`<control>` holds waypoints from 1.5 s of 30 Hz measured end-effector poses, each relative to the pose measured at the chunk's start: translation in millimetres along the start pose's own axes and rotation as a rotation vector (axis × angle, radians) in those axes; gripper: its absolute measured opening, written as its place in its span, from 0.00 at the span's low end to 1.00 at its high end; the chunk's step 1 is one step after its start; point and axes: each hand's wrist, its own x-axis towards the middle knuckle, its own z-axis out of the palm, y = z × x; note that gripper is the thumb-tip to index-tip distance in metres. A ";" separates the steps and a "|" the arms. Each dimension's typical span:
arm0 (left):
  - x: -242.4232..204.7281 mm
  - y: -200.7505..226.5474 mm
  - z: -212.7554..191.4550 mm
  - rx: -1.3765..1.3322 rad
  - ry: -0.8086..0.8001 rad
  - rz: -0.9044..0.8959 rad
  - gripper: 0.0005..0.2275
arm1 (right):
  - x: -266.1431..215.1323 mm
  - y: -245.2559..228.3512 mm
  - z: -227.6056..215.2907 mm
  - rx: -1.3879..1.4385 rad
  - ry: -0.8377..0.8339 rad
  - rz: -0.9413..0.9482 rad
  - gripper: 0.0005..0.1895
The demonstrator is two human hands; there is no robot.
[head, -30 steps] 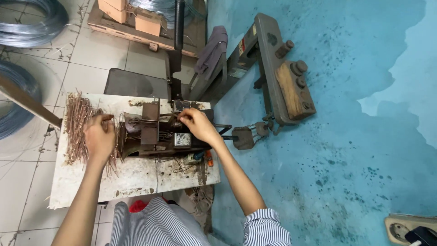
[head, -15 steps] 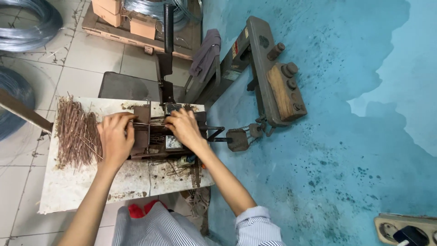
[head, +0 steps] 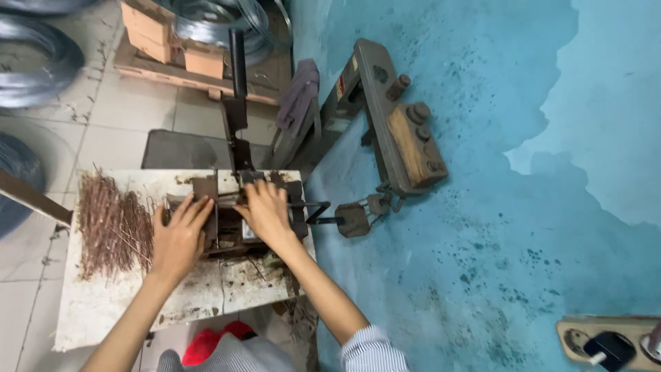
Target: Processing thin metal rods using a manual hand-cranked machine.
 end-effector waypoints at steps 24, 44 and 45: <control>5.1 10.8 -15.7 -0.046 -0.323 -0.060 0.27 | -112.3 -98.4 87.5 0.137 0.131 0.008 0.27; -6.3 29.5 6.7 0.204 -0.097 -0.063 0.39 | -79.4 67.6 -11.5 0.472 0.576 0.560 0.13; -6.0 29.9 8.7 0.228 -0.075 -0.055 0.37 | -74.4 91.1 -3.6 0.375 0.642 0.657 0.23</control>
